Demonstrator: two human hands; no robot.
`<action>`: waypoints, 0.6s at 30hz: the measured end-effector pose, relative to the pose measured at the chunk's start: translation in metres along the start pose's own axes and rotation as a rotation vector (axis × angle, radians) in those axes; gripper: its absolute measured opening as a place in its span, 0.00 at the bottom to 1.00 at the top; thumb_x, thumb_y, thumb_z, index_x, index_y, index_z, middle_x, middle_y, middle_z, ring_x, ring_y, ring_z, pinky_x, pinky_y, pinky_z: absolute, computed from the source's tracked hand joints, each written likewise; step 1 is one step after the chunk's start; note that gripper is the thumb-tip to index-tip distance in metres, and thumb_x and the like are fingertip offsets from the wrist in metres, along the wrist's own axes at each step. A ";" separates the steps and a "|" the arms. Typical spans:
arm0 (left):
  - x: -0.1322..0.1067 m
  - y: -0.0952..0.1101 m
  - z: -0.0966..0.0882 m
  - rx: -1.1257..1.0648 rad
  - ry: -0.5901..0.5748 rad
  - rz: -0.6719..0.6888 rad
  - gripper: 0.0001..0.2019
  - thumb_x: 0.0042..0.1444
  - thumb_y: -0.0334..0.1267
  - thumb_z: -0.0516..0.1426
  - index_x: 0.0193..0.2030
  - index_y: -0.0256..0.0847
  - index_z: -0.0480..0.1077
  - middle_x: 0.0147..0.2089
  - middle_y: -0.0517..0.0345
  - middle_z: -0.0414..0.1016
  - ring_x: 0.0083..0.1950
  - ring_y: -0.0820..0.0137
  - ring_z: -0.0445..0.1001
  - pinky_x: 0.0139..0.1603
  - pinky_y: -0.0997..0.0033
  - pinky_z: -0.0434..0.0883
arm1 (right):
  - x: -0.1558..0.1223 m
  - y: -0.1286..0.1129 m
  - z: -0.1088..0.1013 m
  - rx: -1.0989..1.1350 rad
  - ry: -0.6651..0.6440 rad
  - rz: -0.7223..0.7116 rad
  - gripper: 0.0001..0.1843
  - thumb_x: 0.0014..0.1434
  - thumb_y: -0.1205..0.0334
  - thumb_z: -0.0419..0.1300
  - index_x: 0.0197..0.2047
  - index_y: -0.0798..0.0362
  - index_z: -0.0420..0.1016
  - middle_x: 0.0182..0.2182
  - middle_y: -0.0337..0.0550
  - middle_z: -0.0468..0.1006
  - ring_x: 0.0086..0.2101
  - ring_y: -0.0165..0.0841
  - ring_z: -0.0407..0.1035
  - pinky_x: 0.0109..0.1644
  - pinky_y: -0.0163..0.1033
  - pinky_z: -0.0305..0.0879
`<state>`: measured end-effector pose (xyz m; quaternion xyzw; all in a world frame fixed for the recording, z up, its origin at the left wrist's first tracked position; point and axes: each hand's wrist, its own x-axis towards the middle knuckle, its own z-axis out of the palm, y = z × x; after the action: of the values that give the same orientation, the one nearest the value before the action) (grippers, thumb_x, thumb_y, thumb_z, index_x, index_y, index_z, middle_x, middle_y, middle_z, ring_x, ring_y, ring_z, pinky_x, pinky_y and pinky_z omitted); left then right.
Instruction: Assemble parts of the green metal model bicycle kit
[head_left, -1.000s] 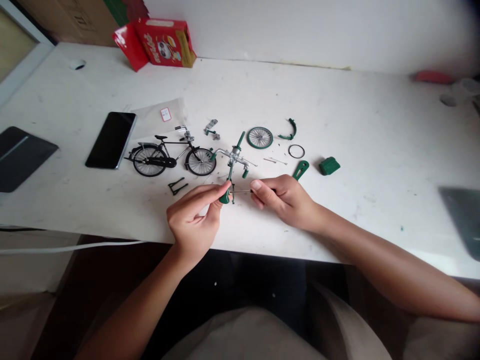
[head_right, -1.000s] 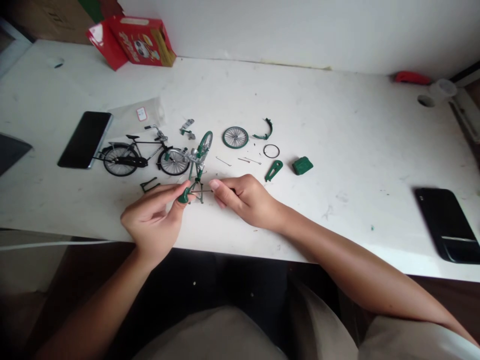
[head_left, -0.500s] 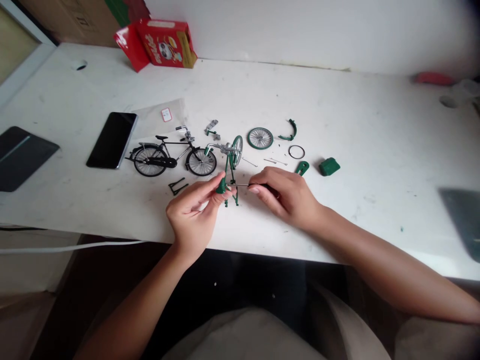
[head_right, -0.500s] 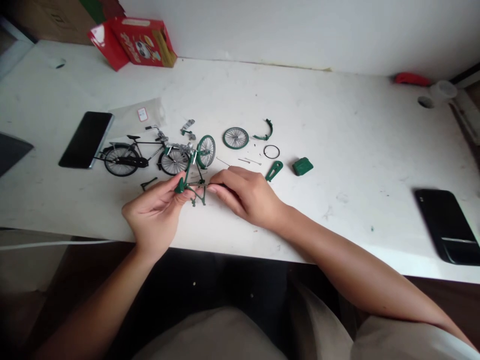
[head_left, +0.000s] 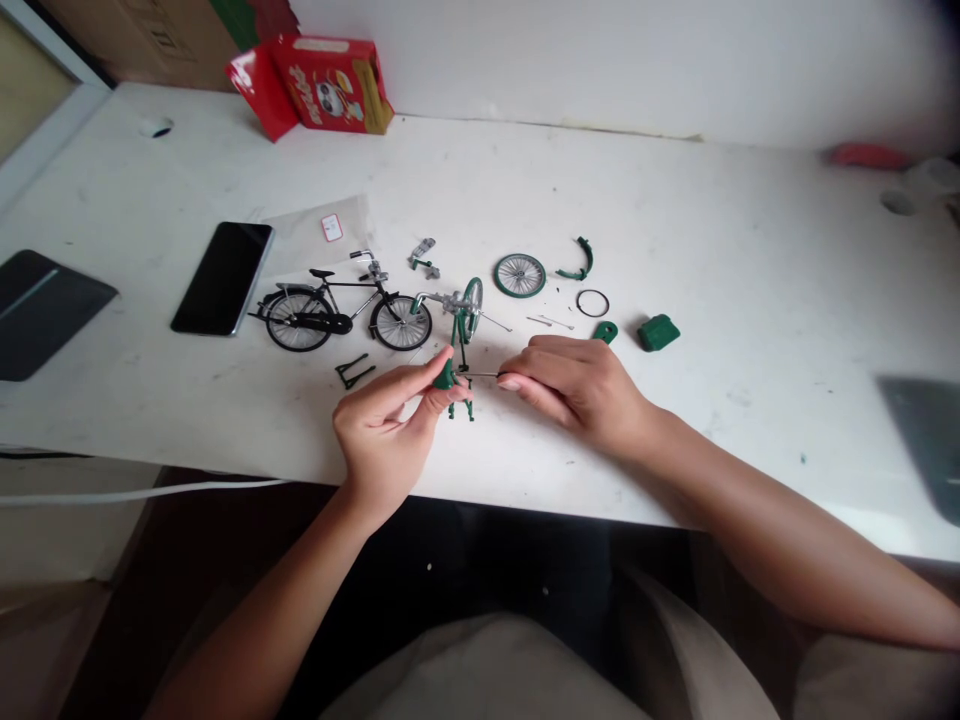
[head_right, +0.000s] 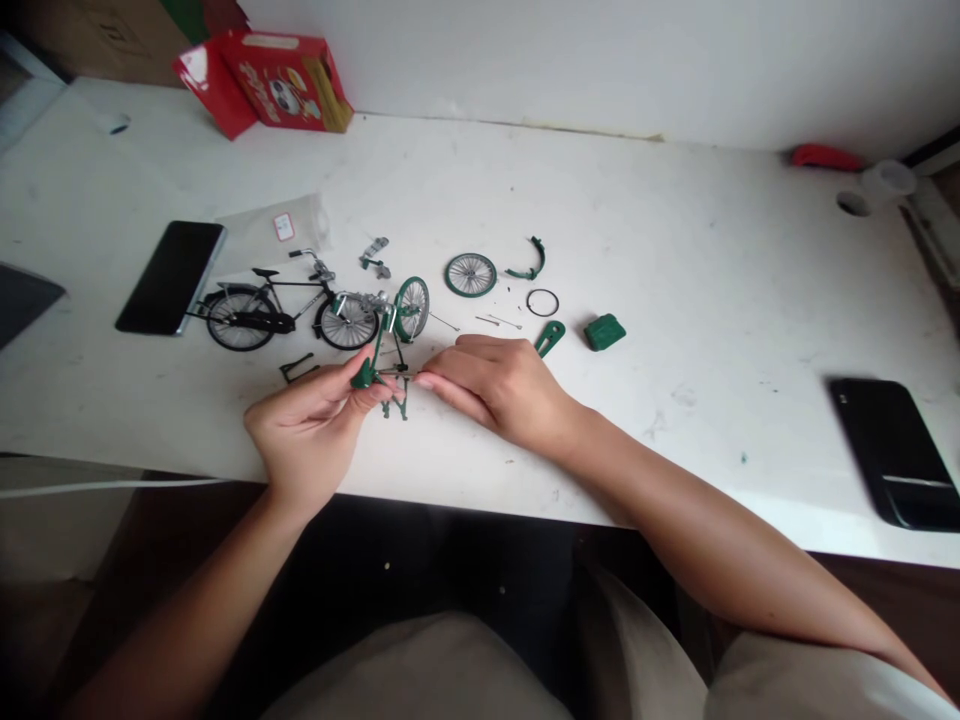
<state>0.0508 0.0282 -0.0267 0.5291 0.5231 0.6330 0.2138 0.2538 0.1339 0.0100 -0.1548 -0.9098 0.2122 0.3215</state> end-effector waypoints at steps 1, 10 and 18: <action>0.000 0.000 0.000 0.003 -0.005 0.021 0.23 0.59 0.24 0.69 0.59 0.49 0.82 0.45 0.58 0.88 0.40 0.69 0.87 0.45 0.68 0.87 | 0.000 -0.001 -0.001 0.009 -0.006 0.007 0.09 0.74 0.61 0.60 0.41 0.54 0.78 0.30 0.41 0.81 0.29 0.29 0.72 0.34 0.35 0.65; 0.001 0.002 0.001 0.027 -0.047 0.128 0.22 0.62 0.21 0.66 0.59 0.48 0.82 0.44 0.58 0.88 0.40 0.68 0.86 0.45 0.65 0.85 | 0.001 -0.009 -0.002 0.187 -0.034 0.192 0.19 0.77 0.59 0.55 0.32 0.53 0.75 0.23 0.35 0.73 0.23 0.24 0.64 0.29 0.33 0.59; 0.000 0.002 0.002 0.029 -0.036 0.140 0.22 0.62 0.22 0.66 0.58 0.48 0.82 0.44 0.58 0.88 0.40 0.68 0.86 0.45 0.65 0.86 | 0.000 -0.012 0.001 0.415 -0.053 0.401 0.22 0.76 0.55 0.56 0.30 0.54 0.76 0.21 0.33 0.68 0.21 0.22 0.56 0.27 0.34 0.54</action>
<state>0.0532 0.0284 -0.0252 0.5786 0.4901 0.6293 0.1705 0.2512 0.1230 0.0155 -0.2569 -0.8063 0.4570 0.2741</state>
